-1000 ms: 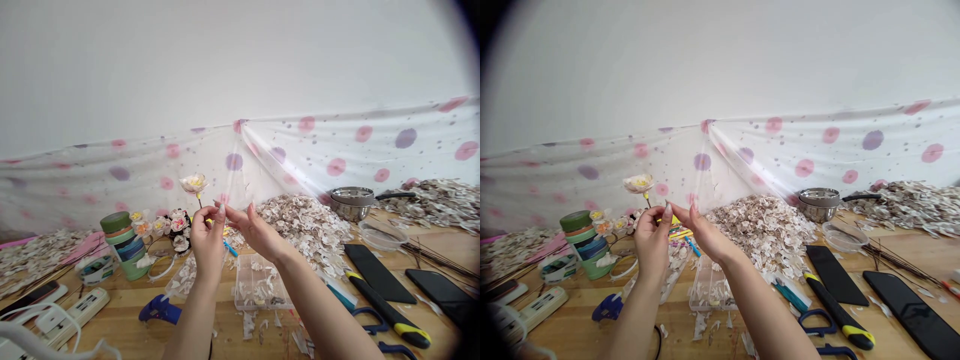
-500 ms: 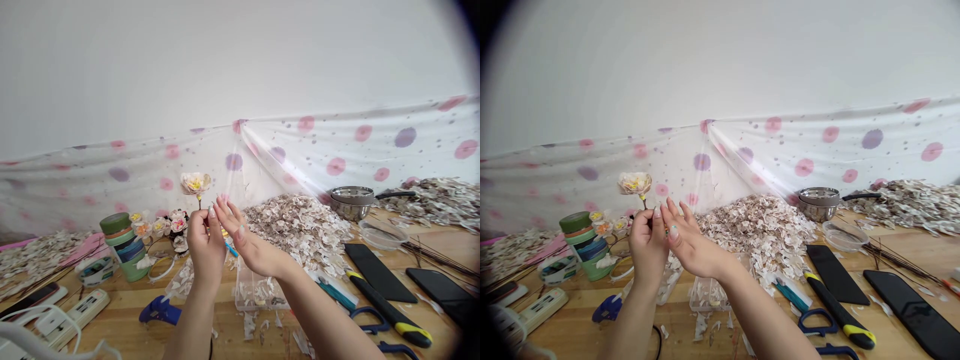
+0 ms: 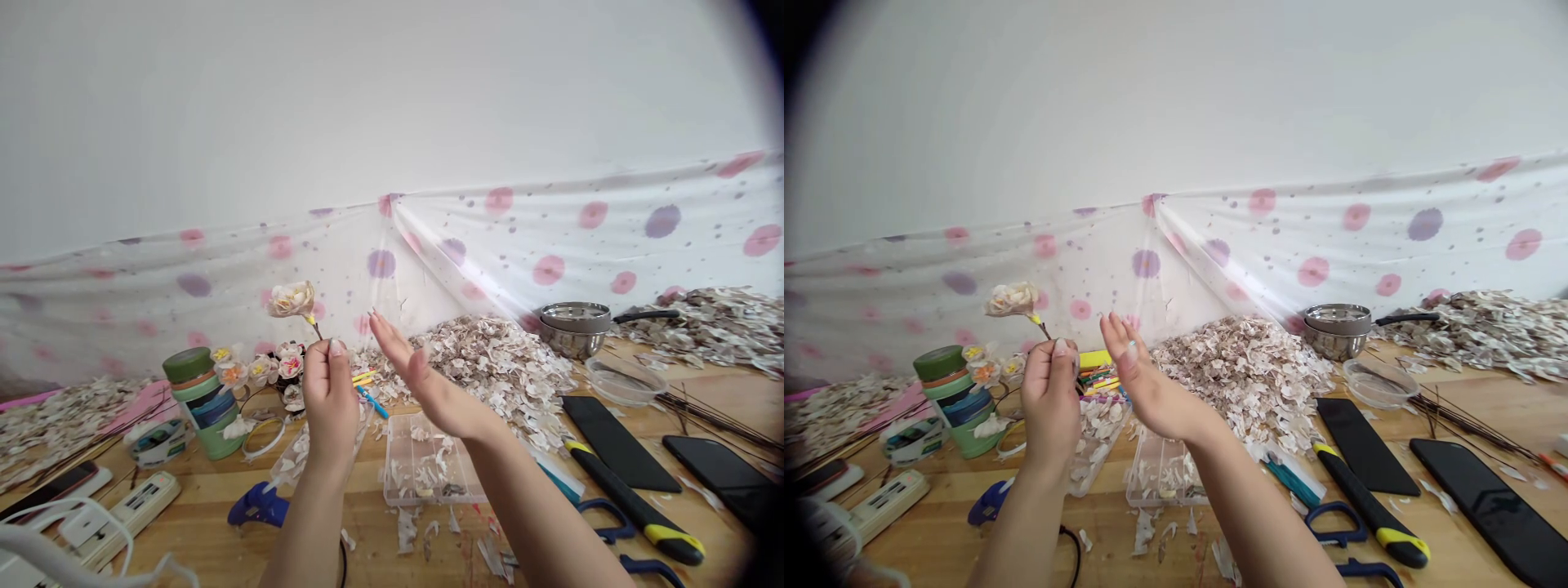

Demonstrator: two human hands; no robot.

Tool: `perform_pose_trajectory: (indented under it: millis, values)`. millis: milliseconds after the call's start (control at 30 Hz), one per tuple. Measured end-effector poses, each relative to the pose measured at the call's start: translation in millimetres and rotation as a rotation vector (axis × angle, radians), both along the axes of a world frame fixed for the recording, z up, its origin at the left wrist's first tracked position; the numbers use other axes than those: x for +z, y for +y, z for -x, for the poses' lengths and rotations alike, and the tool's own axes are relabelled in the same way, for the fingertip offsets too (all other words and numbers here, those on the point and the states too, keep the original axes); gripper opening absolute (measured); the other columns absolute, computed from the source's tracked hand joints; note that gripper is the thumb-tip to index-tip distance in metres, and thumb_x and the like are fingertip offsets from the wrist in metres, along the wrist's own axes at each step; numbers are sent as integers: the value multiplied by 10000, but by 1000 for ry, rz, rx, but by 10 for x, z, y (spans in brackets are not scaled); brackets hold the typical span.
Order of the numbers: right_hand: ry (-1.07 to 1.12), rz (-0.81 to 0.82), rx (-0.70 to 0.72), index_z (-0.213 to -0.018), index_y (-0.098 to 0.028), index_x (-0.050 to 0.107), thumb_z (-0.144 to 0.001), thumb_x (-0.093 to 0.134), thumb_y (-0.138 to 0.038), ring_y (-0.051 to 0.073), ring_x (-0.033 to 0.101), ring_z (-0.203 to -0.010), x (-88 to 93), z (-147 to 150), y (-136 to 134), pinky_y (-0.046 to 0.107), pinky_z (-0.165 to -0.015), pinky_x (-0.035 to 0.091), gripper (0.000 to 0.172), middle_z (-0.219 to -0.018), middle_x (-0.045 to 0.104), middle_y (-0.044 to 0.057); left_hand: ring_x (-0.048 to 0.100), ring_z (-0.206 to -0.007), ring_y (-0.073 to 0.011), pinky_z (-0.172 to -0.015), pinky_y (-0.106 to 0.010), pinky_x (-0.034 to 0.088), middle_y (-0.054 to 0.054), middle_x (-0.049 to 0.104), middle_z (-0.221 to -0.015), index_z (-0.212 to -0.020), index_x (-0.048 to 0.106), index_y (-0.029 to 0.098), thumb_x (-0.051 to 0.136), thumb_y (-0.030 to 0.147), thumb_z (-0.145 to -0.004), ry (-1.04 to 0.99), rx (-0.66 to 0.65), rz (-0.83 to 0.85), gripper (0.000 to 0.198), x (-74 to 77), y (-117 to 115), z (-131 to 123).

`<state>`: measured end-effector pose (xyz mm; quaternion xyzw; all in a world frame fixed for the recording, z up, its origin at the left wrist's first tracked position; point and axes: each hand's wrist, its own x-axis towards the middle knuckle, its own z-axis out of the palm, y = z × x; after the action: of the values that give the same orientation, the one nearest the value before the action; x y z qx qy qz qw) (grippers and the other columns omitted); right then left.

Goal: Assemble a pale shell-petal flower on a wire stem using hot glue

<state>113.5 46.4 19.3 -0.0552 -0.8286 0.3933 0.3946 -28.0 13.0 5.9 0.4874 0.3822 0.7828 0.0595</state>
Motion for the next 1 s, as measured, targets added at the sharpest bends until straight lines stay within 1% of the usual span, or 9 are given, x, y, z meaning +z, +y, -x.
perform_pose_trajectory:
  millis: [67,133,167,233,300,467,633,800,1000]
  values:
    - [226,101,65,-1457,-339,420,-944,249,-675,222,267,-1476,11,-6,51,490,-1187,268,637,-1566,373,19,368,-618,-103,-586,-217,337,29,436,-684,-765,517,184,563,472,-914,21,-95,-14,328,42,-34,-10]
    - [452,180,59,-1217,-352,659,-935,487,-559,219,601,-1170,27,10,86,434,-965,500,390,-1222,683,44,394,-655,-103,-625,-214,353,17,457,-698,-732,531,175,581,459,-910,39,-220,-34,339,86,-75,-37]
    - [521,189,19,-1084,-341,722,-900,604,-470,197,650,-1008,35,24,94,387,-857,535,254,-1051,720,33,402,-667,-104,-638,-211,358,13,463,-699,-722,541,172,593,451,-907,39,-284,-45,338,105,-95,-55]
    - [554,147,-72,-943,-328,766,-817,734,-315,159,627,-856,47,55,89,325,-740,528,130,-933,685,17,415,-673,-102,-647,-203,371,10,478,-694,-708,562,169,628,442,-886,16,-391,-63,333,130,-129,-98]
    - [532,81,-104,-961,-343,775,-765,777,-260,149,591,-842,47,88,72,314,-717,514,212,-975,643,22,443,-675,-100,-653,-196,394,6,509,-691,-696,584,168,693,448,-833,-34,-461,-53,330,136,-149,-138]
    - [547,117,28,-898,-356,793,-769,772,-244,140,563,-809,15,164,43,322,-706,520,172,-967,625,27,461,-611,-92,-598,-192,406,19,542,-629,-652,570,170,837,457,-646,-151,-519,18,392,121,-128,-191]
    - [604,320,15,-719,-279,791,-697,821,-294,151,589,-783,-21,284,26,319,-667,543,40,-899,622,32,425,-571,-87,-555,-197,381,30,499,-582,-600,521,159,840,517,-593,-185,-447,98,479,96,-50,-153]
    - [669,406,-201,-649,-197,675,-692,805,-408,137,565,-688,-110,457,32,281,-588,506,251,-836,592,29,451,-625,-106,-593,-216,383,20,515,-622,-643,551,155,745,554,-726,-124,-308,213,451,-7,42,-68]
    - [682,483,-201,-689,-211,494,-816,648,-503,95,417,-528,-142,444,175,238,-518,389,353,-587,458,-54,456,-636,-108,-606,-216,376,10,541,-671,-703,594,164,639,587,-815,-10,-229,240,440,-17,9,-37]
